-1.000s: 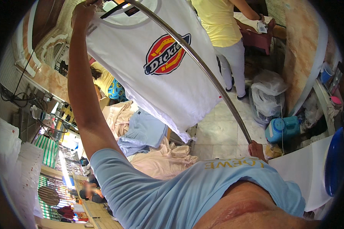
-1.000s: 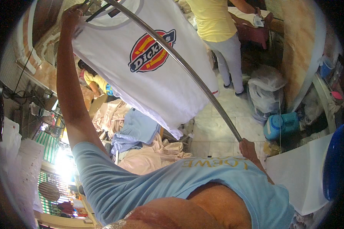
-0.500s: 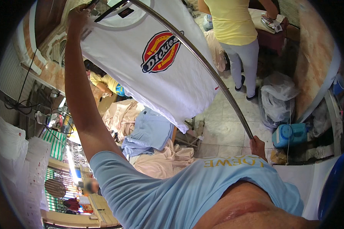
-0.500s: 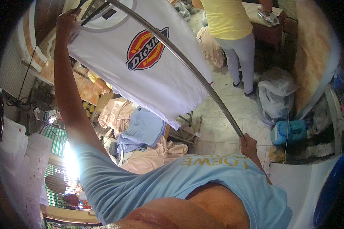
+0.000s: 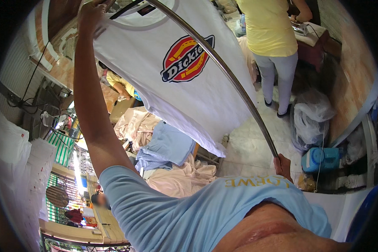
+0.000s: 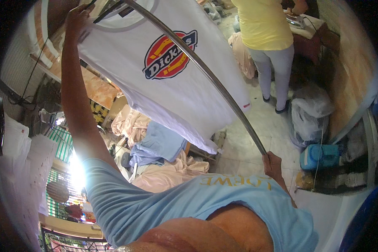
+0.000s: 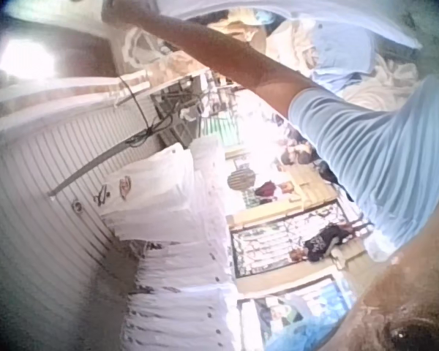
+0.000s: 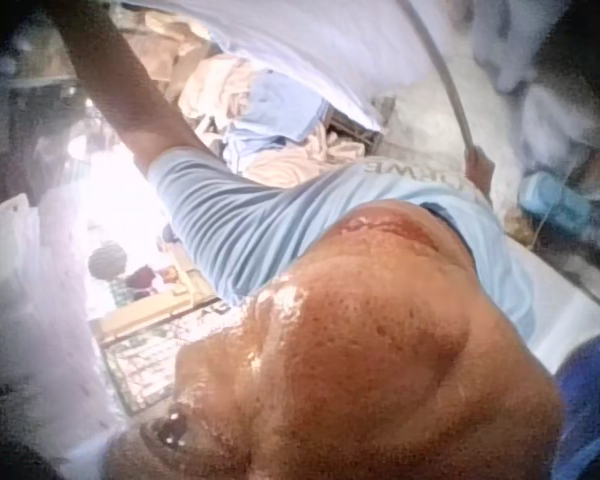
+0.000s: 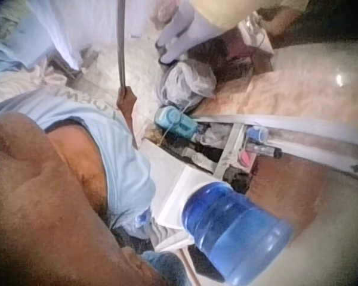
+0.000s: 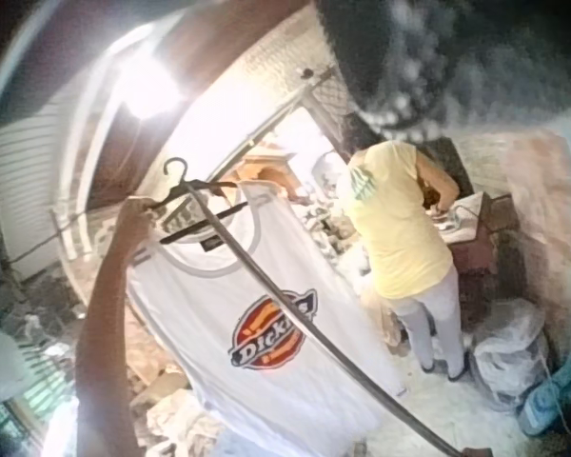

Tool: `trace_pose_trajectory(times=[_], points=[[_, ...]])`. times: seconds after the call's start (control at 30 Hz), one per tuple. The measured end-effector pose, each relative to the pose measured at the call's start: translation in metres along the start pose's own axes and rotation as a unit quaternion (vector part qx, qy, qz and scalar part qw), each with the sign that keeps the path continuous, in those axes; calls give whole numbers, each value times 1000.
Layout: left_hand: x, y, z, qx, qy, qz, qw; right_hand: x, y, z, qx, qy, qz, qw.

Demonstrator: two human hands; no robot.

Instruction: The person takes a white t-shirt from a plastic bag, places it on a hanger, and hangs it on a metal rack. They repeat this process with a second t-shirt.

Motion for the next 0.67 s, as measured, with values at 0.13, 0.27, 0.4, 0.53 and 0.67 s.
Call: trace_pose_trajectory(times=[0.13,0.27,0.4,0.53,0.67], points=[[-49,7,-7,274,150,-222,924,16,21,-13,-75,9,-16,997],[-99,46,-10,73,100,-87,988,22,-12,-28,-65,-7,-101,993],[-156,70,-10,58,122,-257,957,34,-68,-40,-70,-62,-169,981],[-189,124,20,65,229,-450,861,49,-107,-64,-159,-106,-183,964],[-191,124,48,354,224,-339,842,65,-143,-80,-194,-144,-203,949]])
Point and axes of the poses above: each hand's wrist, its own z-axis away from the middle knuckle, its own x-axis out of the palm, y = z × x, the point moved 4 cm from there along -z, towards the middle knuckle, and after that the axes turned 8 degrees about x, right-handed, at the moved point
